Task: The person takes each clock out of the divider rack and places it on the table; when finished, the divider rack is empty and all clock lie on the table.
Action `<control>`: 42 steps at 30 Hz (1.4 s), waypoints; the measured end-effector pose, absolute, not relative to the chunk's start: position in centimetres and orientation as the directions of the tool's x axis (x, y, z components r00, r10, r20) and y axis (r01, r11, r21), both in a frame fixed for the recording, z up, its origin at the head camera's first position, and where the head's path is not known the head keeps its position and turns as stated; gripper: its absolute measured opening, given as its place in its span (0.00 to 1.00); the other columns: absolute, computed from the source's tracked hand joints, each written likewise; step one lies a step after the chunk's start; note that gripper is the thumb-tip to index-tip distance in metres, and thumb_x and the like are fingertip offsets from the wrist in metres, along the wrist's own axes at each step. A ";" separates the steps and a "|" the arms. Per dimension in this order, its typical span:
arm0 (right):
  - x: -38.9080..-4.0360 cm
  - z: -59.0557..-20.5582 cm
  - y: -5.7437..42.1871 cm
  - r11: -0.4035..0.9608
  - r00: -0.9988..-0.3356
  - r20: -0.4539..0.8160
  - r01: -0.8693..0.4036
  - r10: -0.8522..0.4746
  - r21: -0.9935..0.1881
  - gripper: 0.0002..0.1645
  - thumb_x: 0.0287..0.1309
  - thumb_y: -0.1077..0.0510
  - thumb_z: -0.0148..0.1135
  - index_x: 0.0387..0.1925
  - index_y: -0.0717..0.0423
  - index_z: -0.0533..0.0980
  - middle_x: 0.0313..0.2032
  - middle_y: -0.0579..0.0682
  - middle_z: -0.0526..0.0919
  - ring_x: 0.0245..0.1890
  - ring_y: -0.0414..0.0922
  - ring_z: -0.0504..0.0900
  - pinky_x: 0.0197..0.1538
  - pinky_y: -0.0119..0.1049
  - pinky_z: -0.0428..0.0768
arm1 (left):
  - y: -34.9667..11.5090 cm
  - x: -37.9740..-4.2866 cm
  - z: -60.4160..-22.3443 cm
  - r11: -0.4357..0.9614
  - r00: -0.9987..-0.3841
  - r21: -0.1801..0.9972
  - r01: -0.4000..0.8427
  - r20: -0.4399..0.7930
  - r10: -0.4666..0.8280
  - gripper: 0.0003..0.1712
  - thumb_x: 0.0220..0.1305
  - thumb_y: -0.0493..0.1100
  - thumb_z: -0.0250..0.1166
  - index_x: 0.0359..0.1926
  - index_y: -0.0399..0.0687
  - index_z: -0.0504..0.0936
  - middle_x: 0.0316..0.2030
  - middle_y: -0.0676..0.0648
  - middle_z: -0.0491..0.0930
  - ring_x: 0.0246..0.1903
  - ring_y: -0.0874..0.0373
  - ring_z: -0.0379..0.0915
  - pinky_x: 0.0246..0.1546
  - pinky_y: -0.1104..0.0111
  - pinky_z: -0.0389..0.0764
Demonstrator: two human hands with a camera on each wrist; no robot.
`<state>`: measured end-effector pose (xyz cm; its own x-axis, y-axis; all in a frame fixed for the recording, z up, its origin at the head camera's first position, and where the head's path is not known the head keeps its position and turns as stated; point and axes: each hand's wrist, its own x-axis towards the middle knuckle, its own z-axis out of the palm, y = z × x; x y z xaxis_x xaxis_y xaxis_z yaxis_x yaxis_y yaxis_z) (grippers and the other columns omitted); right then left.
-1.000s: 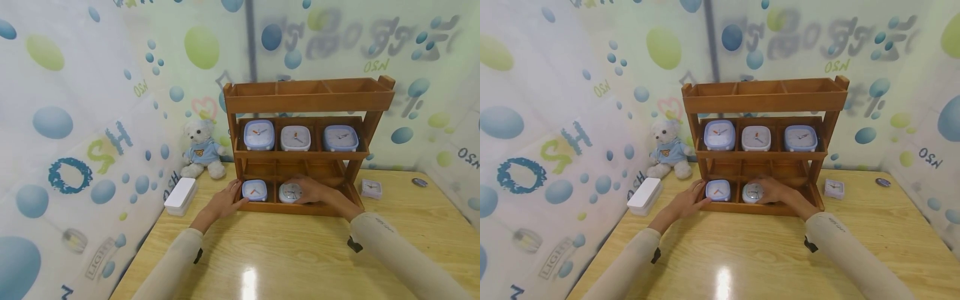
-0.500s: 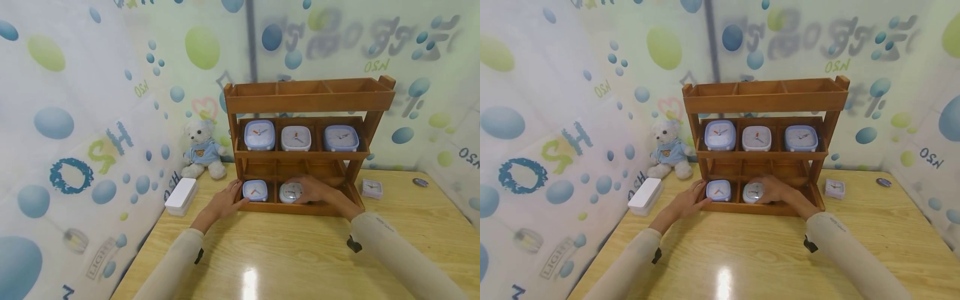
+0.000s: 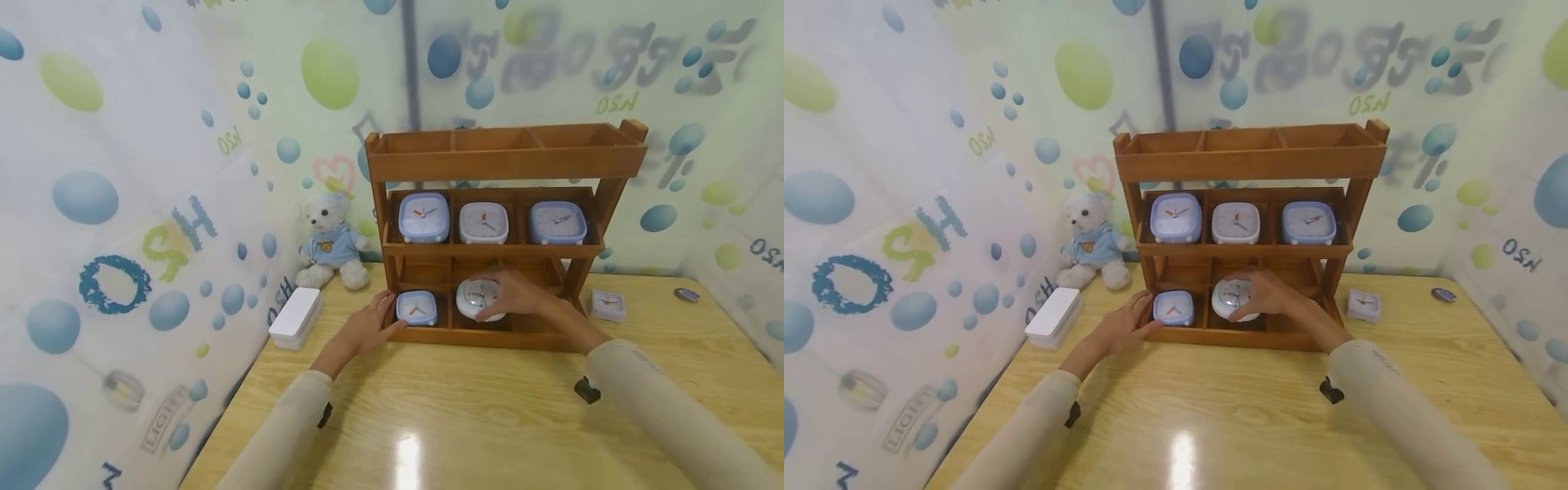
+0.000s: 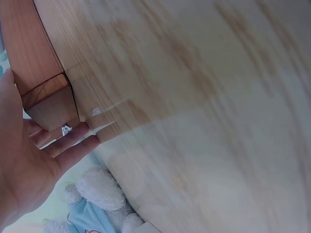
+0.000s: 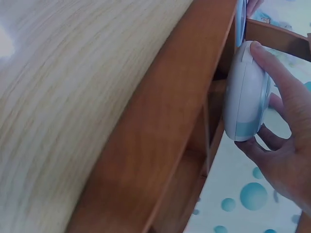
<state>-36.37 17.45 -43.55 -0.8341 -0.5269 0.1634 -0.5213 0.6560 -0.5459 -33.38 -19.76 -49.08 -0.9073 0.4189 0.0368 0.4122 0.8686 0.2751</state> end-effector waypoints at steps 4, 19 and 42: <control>-35.7 -42.7 18.0 0.652 -0.814 0.174 -0.555 -0.554 -0.516 0.51 0.35 0.43 0.90 0.64 0.52 0.81 0.60 0.57 0.83 0.58 0.56 0.80 0.59 0.57 0.77 | -19.8 -33.4 -49.2 0.863 -0.905 0.288 0.416 0.035 0.424 0.50 0.76 0.74 0.46 0.83 0.48 0.51 0.82 0.45 0.49 0.64 0.37 0.74 0.65 0.46 0.72; -32.2 -40.3 24.5 0.724 -0.807 0.259 -0.590 -0.531 -0.356 0.51 0.33 0.39 0.90 0.64 0.46 0.81 0.59 0.55 0.82 0.56 0.55 0.79 0.52 0.54 0.76 | -20.1 -33.2 -49.0 0.866 -0.905 0.278 0.416 0.031 0.425 0.52 0.74 0.76 0.44 0.84 0.48 0.50 0.82 0.45 0.48 0.66 0.39 0.72 0.65 0.47 0.72; -29.4 -39.2 36.2 0.821 -0.886 0.247 -0.459 -0.393 -0.339 0.51 0.33 0.40 0.90 0.61 0.55 0.82 0.57 0.66 0.78 0.52 0.60 0.78 0.44 0.49 0.77 | -20.1 -33.5 -49.1 0.856 -0.897 0.284 0.431 0.035 0.440 0.51 0.75 0.75 0.45 0.83 0.47 0.50 0.82 0.45 0.48 0.66 0.37 0.71 0.65 0.45 0.72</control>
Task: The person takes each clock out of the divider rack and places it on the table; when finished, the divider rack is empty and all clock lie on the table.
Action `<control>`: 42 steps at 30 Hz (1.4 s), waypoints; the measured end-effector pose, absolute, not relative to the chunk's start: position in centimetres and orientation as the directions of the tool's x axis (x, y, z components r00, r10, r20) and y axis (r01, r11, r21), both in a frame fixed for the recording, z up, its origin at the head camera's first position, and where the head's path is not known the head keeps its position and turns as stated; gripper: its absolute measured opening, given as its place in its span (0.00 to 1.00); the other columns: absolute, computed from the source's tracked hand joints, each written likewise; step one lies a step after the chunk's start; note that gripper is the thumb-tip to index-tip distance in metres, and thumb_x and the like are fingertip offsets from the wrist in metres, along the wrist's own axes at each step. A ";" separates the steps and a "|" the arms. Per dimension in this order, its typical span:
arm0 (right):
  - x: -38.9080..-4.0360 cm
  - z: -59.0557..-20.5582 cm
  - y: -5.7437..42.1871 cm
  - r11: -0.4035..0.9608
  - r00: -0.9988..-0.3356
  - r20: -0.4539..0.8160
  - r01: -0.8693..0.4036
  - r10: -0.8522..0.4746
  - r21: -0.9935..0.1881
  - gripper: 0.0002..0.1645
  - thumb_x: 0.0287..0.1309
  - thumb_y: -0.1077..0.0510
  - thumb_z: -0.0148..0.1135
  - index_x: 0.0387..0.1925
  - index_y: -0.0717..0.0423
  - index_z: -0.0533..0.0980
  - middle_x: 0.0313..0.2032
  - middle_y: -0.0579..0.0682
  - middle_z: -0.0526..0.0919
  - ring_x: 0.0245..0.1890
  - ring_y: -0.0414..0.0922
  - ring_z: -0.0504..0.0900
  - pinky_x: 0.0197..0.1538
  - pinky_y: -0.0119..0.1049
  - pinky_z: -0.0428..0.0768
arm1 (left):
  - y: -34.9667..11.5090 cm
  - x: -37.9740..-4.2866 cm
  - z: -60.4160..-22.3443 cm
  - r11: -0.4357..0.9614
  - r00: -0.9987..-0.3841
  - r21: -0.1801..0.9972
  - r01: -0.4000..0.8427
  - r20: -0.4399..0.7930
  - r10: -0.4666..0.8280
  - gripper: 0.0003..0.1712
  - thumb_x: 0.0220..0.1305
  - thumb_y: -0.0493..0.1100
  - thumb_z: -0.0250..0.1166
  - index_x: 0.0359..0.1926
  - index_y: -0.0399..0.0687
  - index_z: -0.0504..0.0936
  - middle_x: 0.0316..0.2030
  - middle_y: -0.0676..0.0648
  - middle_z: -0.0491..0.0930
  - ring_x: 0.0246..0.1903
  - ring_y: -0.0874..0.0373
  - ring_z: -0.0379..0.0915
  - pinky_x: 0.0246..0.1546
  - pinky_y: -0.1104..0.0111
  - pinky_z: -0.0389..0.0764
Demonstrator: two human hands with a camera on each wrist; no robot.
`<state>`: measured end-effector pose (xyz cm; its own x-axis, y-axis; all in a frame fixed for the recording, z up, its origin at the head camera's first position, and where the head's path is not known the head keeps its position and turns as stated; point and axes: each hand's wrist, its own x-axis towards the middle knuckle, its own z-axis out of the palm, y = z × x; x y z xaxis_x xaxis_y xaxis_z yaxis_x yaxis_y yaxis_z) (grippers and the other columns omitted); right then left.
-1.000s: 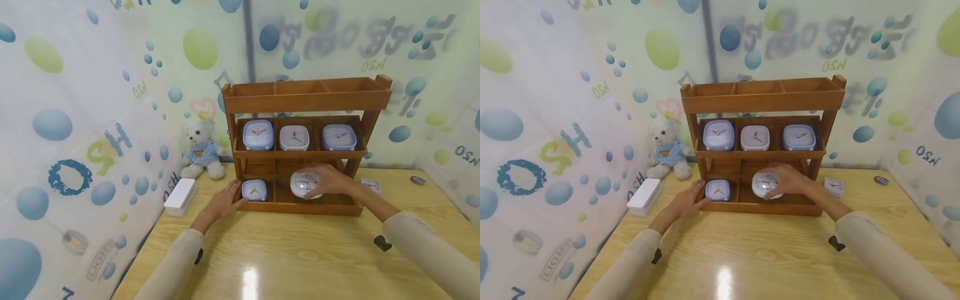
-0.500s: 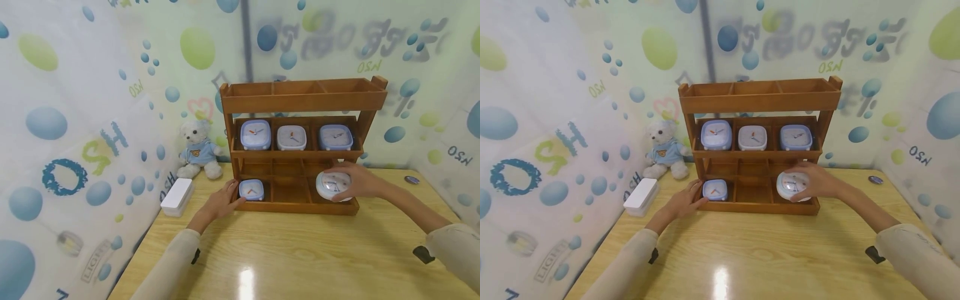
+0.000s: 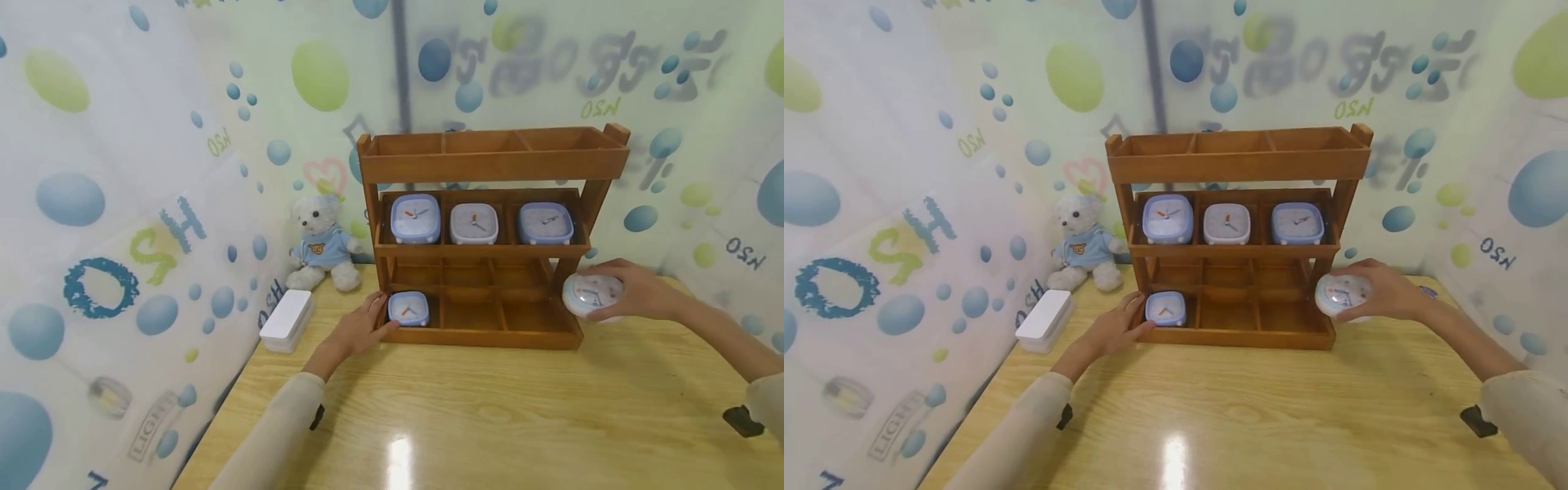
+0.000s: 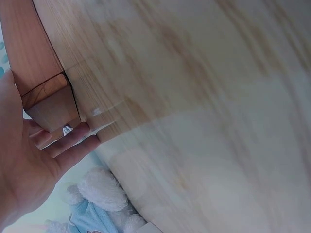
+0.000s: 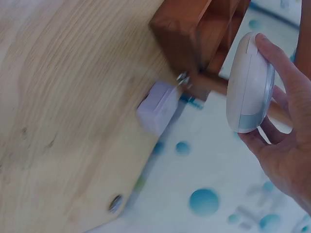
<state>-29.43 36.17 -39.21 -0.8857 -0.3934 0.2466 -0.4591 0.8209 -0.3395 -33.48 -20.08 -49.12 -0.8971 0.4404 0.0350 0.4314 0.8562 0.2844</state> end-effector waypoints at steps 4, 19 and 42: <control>-30.2 -39.5 38.8 0.866 -0.931 0.172 -0.363 -0.322 -0.345 0.52 0.39 0.40 0.87 0.65 0.58 0.78 0.61 0.73 0.73 0.57 0.69 0.73 0.48 0.61 0.77 | -20.1 -33.5 -49.1 0.858 -0.898 0.279 0.432 0.042 0.438 0.51 0.75 0.75 0.44 0.83 0.47 0.51 0.82 0.45 0.49 0.66 0.37 0.72 0.65 0.45 0.72; -31.5 -44.3 47.9 0.928 -0.990 -0.025 -0.121 -0.139 -0.352 0.60 0.51 0.34 0.79 0.71 0.70 0.66 0.65 0.85 0.62 0.60 0.81 0.65 0.55 0.76 0.68 | -19.9 -33.6 -48.9 0.853 -0.891 0.273 0.444 0.038 0.452 0.52 0.75 0.75 0.44 0.83 0.46 0.51 0.82 0.44 0.49 0.64 0.37 0.74 0.63 0.46 0.75; -31.4 -47.2 47.1 0.917 -0.990 -0.053 -0.102 -0.132 -0.385 0.58 0.53 0.36 0.78 0.69 0.71 0.66 0.64 0.86 0.62 0.60 0.82 0.63 0.57 0.76 0.66 | -19.9 -33.3 -48.8 0.854 -0.897 0.289 0.433 0.047 0.439 0.51 0.75 0.74 0.46 0.83 0.46 0.52 0.82 0.45 0.49 0.62 0.37 0.76 0.61 0.45 0.75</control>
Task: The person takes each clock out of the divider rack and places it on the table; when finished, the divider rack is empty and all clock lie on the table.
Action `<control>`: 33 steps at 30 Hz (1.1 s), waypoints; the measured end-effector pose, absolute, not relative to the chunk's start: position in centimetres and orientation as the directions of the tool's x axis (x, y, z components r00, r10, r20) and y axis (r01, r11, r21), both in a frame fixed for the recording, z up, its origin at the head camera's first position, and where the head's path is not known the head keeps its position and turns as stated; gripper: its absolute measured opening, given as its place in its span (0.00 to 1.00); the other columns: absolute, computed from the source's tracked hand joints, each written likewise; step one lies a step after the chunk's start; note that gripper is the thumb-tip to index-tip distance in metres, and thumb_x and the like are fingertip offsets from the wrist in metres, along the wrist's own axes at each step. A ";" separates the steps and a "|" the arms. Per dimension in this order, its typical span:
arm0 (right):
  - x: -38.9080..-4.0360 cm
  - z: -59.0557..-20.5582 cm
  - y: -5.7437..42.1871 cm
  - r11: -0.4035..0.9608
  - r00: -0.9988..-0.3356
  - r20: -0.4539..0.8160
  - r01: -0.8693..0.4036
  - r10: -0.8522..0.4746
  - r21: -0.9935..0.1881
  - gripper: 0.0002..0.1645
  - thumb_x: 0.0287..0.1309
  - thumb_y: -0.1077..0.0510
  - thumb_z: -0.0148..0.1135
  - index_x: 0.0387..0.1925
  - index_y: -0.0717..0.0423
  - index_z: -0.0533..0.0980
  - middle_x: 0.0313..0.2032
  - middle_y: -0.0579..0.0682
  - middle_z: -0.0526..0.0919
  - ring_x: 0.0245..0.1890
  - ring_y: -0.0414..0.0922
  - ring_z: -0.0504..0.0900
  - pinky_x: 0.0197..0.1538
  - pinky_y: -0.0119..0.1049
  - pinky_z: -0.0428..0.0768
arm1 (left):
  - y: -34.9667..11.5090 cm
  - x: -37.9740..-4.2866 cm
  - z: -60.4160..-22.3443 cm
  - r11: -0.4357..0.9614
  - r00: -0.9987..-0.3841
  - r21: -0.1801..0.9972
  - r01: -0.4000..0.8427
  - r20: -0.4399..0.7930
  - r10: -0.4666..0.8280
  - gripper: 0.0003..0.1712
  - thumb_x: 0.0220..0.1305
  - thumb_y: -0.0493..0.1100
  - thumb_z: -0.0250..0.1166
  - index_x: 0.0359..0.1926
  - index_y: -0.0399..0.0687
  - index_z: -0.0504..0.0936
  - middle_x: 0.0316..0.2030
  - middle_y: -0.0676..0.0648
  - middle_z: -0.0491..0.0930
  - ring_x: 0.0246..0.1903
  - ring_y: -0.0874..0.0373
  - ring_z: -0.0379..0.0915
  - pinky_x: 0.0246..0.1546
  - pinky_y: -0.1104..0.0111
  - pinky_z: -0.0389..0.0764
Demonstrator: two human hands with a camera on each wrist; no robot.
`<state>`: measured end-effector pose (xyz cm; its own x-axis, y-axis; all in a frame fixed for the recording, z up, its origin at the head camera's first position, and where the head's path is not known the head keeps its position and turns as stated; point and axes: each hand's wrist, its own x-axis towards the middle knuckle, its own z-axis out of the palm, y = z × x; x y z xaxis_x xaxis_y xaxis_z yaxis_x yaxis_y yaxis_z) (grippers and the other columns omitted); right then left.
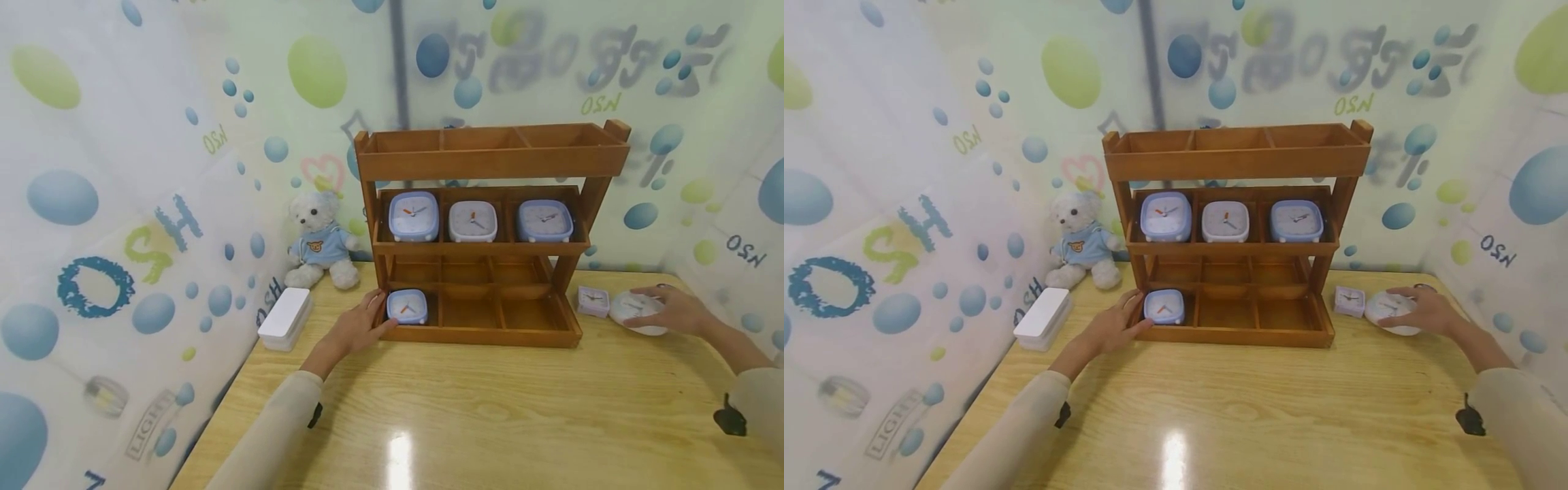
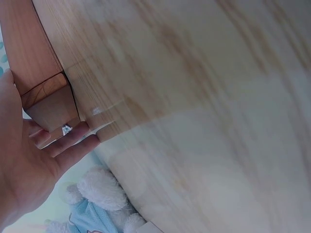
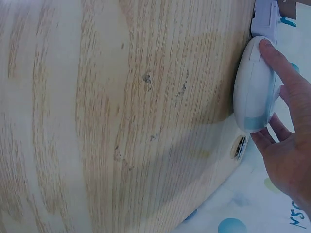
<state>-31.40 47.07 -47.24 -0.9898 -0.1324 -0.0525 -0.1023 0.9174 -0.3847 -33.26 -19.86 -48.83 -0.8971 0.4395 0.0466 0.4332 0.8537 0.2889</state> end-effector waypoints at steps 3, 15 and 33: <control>-31.4 -47.5 46.8 0.915 -0.989 -0.021 -0.126 -0.145 -0.383 0.56 0.52 0.37 0.79 0.68 0.72 0.67 0.61 0.85 0.66 0.58 0.80 0.66 0.55 0.75 0.68 | -19.8 -33.3 -48.9 0.854 -0.896 0.282 0.436 0.046 0.442 0.51 0.75 0.75 0.46 0.83 0.46 0.51 0.82 0.45 0.49 0.61 0.37 0.76 0.61 0.46 0.76; -31.0 -47.2 45.3 0.848 -0.943 0.178 -0.331 -0.282 -0.413 0.47 0.55 0.50 0.80 0.65 0.77 0.70 0.60 0.83 0.71 0.56 0.82 0.72 0.52 0.74 0.73 | -19.6 -33.3 -48.9 0.854 -0.894 0.278 0.441 0.049 0.445 0.51 0.76 0.73 0.46 0.83 0.44 0.53 0.81 0.43 0.50 0.63 0.37 0.74 0.63 0.46 0.74; -30.1 -45.3 38.3 0.771 -0.825 0.367 -0.547 -0.430 -0.327 0.37 0.51 0.56 0.82 0.61 0.63 0.79 0.52 0.63 0.87 0.51 0.63 0.85 0.51 0.42 0.82 | -19.8 -33.4 -49.0 0.850 -0.893 0.284 0.443 0.058 0.446 0.51 0.76 0.74 0.46 0.83 0.45 0.52 0.81 0.43 0.50 0.63 0.37 0.75 0.62 0.46 0.74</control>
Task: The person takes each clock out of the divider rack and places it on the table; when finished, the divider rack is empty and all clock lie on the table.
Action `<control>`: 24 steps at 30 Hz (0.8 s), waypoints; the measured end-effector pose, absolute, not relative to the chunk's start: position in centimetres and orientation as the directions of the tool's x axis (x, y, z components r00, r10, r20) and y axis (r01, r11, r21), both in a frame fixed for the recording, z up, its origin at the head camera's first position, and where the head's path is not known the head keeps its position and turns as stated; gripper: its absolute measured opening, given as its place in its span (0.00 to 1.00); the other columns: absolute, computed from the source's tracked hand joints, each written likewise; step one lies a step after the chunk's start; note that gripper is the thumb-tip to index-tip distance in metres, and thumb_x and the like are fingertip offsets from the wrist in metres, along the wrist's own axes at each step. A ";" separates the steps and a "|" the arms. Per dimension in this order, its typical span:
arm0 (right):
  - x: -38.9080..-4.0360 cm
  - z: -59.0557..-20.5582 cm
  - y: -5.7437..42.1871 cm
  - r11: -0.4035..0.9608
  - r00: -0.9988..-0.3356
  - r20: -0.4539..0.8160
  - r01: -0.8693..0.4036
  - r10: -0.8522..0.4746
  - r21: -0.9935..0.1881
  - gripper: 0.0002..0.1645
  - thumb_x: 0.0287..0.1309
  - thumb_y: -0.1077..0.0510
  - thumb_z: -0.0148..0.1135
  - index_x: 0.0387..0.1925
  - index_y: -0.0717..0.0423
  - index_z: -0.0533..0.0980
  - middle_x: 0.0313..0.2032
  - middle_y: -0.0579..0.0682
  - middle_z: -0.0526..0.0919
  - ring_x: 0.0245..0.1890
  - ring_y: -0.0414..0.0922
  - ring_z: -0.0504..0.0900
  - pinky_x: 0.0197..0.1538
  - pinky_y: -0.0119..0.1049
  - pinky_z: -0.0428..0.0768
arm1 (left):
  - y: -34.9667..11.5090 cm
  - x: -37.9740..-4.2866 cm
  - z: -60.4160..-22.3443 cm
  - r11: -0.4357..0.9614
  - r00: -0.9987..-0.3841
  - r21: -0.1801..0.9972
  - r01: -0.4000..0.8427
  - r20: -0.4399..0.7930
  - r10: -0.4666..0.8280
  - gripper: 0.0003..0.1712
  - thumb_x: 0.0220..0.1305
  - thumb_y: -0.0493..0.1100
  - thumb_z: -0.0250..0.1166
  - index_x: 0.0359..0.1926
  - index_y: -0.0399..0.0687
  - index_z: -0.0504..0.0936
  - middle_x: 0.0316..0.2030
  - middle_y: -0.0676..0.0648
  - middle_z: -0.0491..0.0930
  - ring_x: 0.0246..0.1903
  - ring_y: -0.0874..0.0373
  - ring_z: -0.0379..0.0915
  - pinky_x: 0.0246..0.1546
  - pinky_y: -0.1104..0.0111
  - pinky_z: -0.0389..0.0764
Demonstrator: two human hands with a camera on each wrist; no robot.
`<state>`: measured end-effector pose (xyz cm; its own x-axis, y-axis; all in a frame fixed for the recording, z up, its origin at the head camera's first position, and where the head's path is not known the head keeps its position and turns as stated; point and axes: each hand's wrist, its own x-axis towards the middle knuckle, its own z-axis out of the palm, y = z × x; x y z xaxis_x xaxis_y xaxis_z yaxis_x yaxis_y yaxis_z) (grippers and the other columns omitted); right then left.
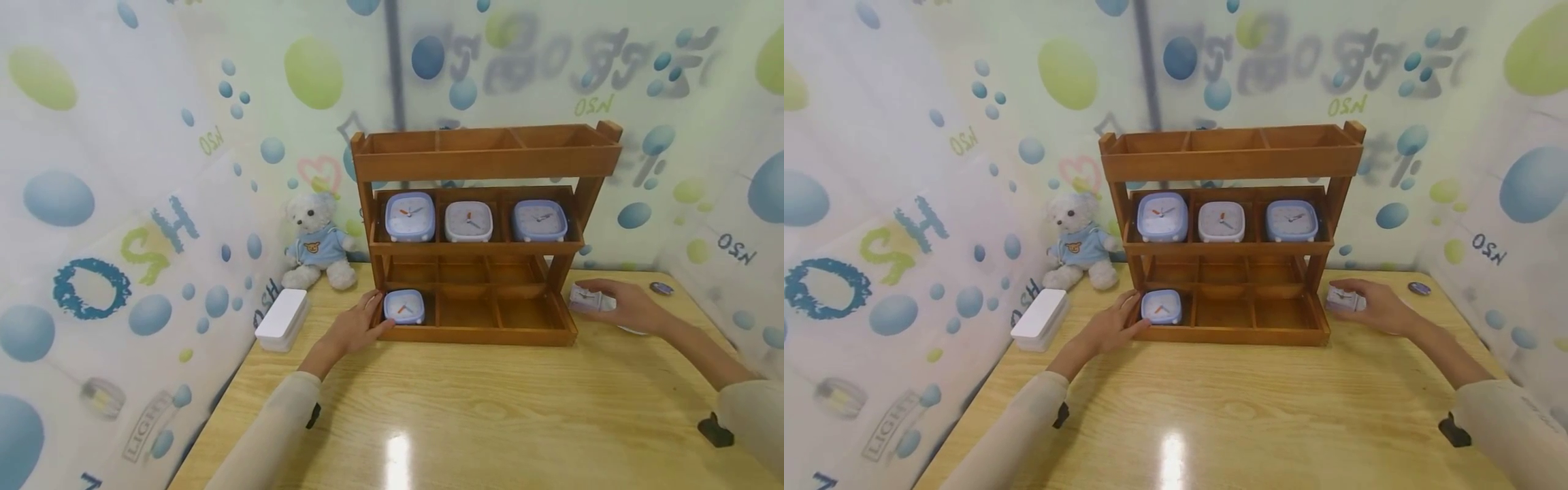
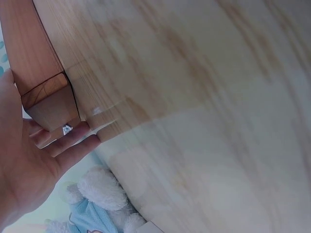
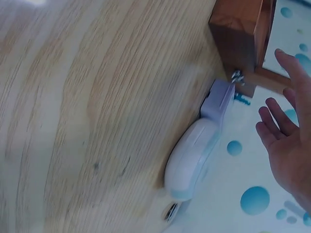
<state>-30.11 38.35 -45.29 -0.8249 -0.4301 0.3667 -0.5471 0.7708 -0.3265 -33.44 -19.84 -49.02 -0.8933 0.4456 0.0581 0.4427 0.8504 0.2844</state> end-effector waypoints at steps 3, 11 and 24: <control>-30.2 -45.3 36.7 0.752 -0.812 0.381 -0.566 -0.441 -0.336 0.37 0.50 0.54 0.83 0.61 0.62 0.80 0.52 0.61 0.87 0.51 0.62 0.85 0.52 0.43 0.82 | -19.9 -33.4 -48.9 0.850 -0.895 0.291 0.440 0.057 0.443 0.51 0.76 0.73 0.47 0.83 0.45 0.52 0.81 0.43 0.50 0.62 0.36 0.75 0.62 0.45 0.74; -30.4 -44.9 32.0 0.690 -0.798 0.362 -0.600 -0.482 -0.405 0.39 0.53 0.53 0.82 0.63 0.63 0.78 0.57 0.61 0.85 0.55 0.64 0.83 0.53 0.62 0.79 | -20.1 -33.6 -49.0 0.848 -0.894 0.297 0.440 0.059 0.443 0.51 0.75 0.74 0.47 0.83 0.45 0.52 0.81 0.44 0.50 0.63 0.36 0.75 0.63 0.45 0.74; -31.9 -44.6 24.1 0.574 -0.725 0.391 -0.688 -0.567 -0.444 0.37 0.55 0.52 0.81 0.64 0.59 0.78 0.59 0.57 0.84 0.60 0.60 0.81 0.58 0.59 0.79 | -19.9 -33.9 -49.0 0.852 -0.906 0.318 0.416 0.063 0.419 0.52 0.72 0.75 0.52 0.82 0.47 0.57 0.80 0.46 0.53 0.57 0.40 0.80 0.60 0.45 0.76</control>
<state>-31.86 24.12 -44.55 -0.7254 -0.5667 0.3907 -0.6878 0.5743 -0.4440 -33.90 -19.91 -49.03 -0.9056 0.4194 0.0629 0.4164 0.8516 0.3183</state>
